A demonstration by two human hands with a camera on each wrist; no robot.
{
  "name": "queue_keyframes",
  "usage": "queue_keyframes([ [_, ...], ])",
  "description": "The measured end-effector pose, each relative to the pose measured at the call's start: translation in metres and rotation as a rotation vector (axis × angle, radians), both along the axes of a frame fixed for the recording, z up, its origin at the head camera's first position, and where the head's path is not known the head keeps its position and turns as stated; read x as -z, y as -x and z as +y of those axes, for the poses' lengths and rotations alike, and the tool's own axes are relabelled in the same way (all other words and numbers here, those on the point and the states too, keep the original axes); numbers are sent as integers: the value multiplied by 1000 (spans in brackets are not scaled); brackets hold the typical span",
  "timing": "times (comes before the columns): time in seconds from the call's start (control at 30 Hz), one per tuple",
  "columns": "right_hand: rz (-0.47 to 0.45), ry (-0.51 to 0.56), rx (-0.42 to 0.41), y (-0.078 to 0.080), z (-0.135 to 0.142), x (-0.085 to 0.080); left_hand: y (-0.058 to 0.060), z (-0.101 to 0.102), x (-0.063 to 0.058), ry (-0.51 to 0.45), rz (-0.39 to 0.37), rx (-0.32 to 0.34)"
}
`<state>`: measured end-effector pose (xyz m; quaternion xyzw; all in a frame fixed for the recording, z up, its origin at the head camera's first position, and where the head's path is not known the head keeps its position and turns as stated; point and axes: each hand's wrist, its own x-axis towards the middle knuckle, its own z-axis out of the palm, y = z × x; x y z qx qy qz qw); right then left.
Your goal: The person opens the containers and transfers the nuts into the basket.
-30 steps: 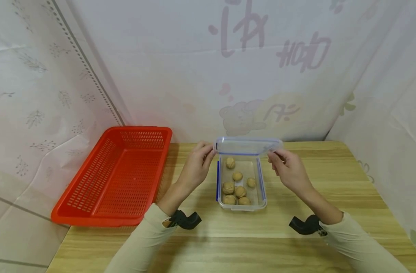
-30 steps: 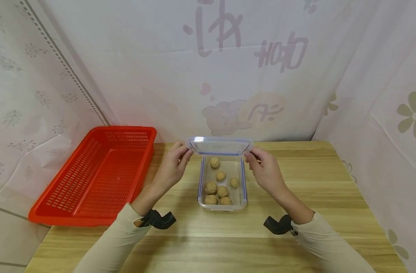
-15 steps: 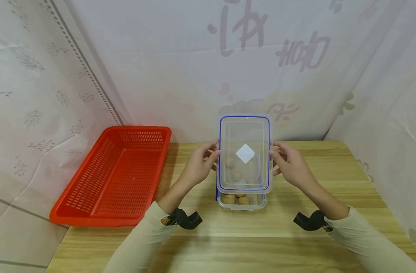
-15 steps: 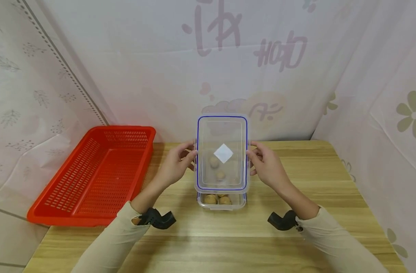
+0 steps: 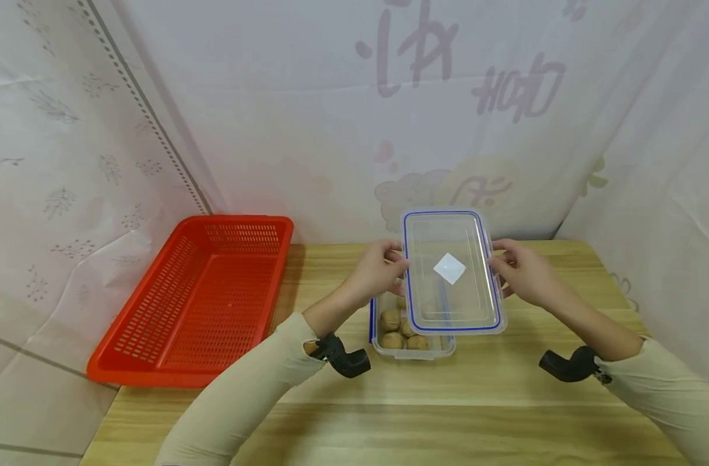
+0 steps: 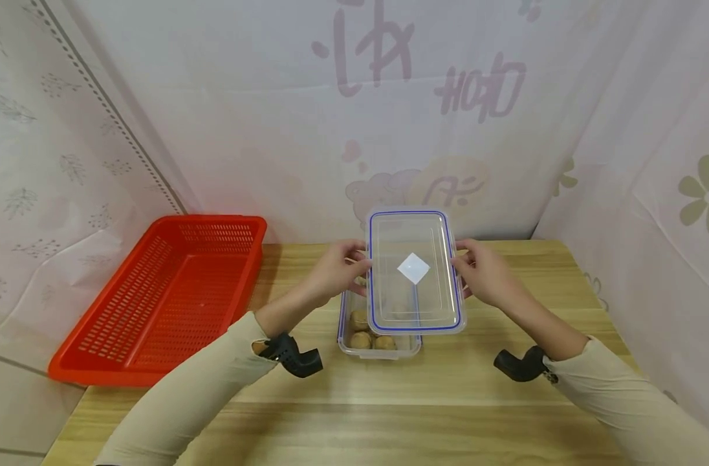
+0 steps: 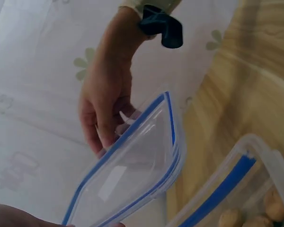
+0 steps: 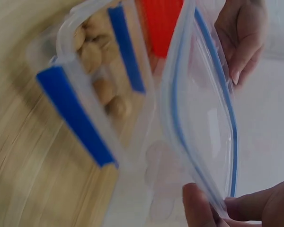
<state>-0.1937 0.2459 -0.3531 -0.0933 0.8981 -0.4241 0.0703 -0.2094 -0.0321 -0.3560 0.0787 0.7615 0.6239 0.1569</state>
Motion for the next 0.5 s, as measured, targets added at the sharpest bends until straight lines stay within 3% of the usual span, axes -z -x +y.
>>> queue_keyframes([
  [0.3,-78,-114,-16,2,44,4,1,51,6,30,-105,17],
  [0.5,-110,-196,-23,7,71,13,5,88,15,86,-148,-19],
])
